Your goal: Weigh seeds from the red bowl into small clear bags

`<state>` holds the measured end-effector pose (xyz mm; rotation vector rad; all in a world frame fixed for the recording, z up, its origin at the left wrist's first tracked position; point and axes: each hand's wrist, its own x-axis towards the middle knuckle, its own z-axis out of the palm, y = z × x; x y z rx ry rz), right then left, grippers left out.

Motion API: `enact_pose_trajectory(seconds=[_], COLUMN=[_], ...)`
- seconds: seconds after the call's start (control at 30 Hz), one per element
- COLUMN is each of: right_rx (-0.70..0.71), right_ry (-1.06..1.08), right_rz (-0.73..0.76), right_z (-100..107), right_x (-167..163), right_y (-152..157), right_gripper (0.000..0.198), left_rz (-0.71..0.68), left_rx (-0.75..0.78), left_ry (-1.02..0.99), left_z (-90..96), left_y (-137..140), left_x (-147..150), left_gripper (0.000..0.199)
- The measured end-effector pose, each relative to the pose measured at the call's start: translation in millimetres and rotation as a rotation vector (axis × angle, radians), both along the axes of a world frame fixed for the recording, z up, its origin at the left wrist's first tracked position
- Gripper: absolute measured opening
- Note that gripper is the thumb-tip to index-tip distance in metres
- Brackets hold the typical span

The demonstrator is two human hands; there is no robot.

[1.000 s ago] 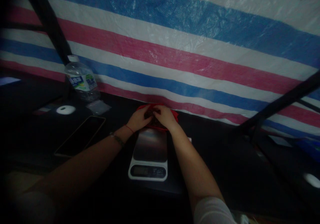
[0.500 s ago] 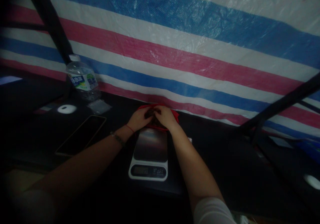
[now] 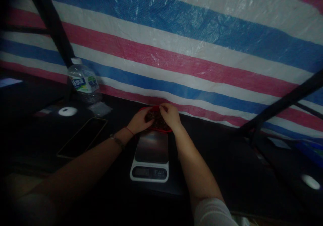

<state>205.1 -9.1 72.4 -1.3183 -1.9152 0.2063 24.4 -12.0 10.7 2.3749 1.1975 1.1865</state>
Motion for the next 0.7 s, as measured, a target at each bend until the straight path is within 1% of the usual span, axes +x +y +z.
enact_pose_trajectory(seconds=[0.1,0.2,0.27,0.37,0.47,0.6,0.7], right_rx=[-0.023,-0.086,-0.116,-0.110,-0.065,0.036,0.049], right_ry=[0.024,-0.026,-0.067,-0.135,-0.193,-0.125,-0.133], right_rz=[0.061,0.157,0.176,0.170,0.154,0.081,0.008], right_z=[5.3,5.0,2.9,0.5,0.6,1.2,-2.3], right_x=[-1.1,-6.1,-10.2,-15.7,-18.2,-13.1,-4.9], right_y=[-6.6,-12.6,-14.9,-16.2,-15.9,-11.9,-6.0], right_gripper=[0.018,0.015,0.014,0.013,0.013,0.015,0.018], left_rz=[0.007,-0.001,-0.008,-0.010,-0.019,-0.006,-0.020], left_rx=[-0.012,-0.015,-0.001,0.015,0.018,0.007,0.009], left_ry=[-0.007,-0.014,-0.024,-0.033,-0.028,-0.014,0.005], left_z=[1.5,2.1,2.0,1.3,1.1,3.9,7.6], left_y=[-1.5,-2.0,-2.2,-2.5,-2.9,-4.5,-6.8], left_x=[-0.6,-1.3,-2.1,-3.4,-3.8,-3.4,-3.4], left_gripper=[0.057,0.055,0.053,0.052,0.053,0.054,0.055])
